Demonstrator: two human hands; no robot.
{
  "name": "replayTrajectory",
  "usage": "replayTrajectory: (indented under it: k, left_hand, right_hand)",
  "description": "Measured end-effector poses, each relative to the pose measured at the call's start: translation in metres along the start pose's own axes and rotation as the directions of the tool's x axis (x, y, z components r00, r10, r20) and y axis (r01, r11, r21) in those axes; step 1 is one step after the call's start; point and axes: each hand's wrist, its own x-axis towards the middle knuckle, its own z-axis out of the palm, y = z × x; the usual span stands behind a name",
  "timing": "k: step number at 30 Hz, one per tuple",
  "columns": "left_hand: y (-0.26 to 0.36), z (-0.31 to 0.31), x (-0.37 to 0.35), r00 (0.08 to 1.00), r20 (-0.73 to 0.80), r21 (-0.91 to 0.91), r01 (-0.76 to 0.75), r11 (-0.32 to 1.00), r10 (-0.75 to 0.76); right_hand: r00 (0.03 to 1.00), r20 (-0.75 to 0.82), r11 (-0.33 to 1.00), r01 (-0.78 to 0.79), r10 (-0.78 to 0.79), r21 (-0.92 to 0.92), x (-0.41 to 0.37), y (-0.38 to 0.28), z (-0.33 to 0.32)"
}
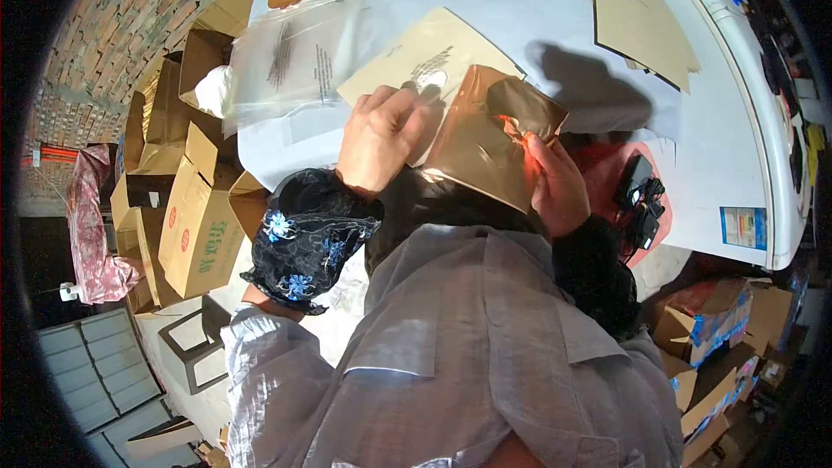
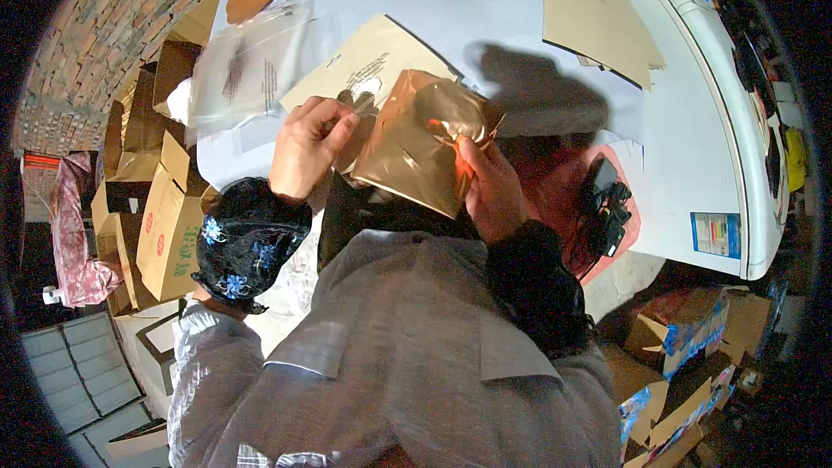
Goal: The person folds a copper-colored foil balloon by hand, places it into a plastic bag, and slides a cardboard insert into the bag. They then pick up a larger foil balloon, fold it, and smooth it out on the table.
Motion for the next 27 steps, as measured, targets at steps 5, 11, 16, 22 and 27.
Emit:
replayTrajectory:
  k: [5, 11, 16, 22, 27]
  left_hand:
    - [0.010, -0.002, -0.002, 0.999, 0.040, 0.020, -0.008, 1.000, 0.007]
    - [0.028, 0.000, -0.004, 0.997, 0.026, 0.150, -0.081, 0.985, 0.078]
    - [0.039, 0.008, -0.005, 0.986, -0.049, 0.211, -0.147, 0.966, 0.161]
    - [0.036, 0.020, -0.003, 0.969, -0.081, 0.160, -0.219, 0.963, 0.234]
    - [0.045, 0.031, 0.000, 0.957, -0.108, 0.207, -0.245, 0.947, 0.271]
  right_hand:
    - [0.983, -0.174, 0.967, -0.011, 0.057, 0.256, 0.009, 0.009, 0.017]
    - [0.946, -0.301, 0.940, -0.014, 0.123, 0.341, 0.021, 0.019, 0.026]
    - [0.951, -0.291, 0.919, 0.019, 0.105, 0.393, 0.025, 0.014, 0.043]
    - [0.951, -0.281, 0.930, -0.018, 0.129, 0.367, 0.031, 0.022, 0.042]
    - [0.953, -0.281, 0.934, -0.005, 0.112, 0.356, 0.037, 0.018, 0.045]
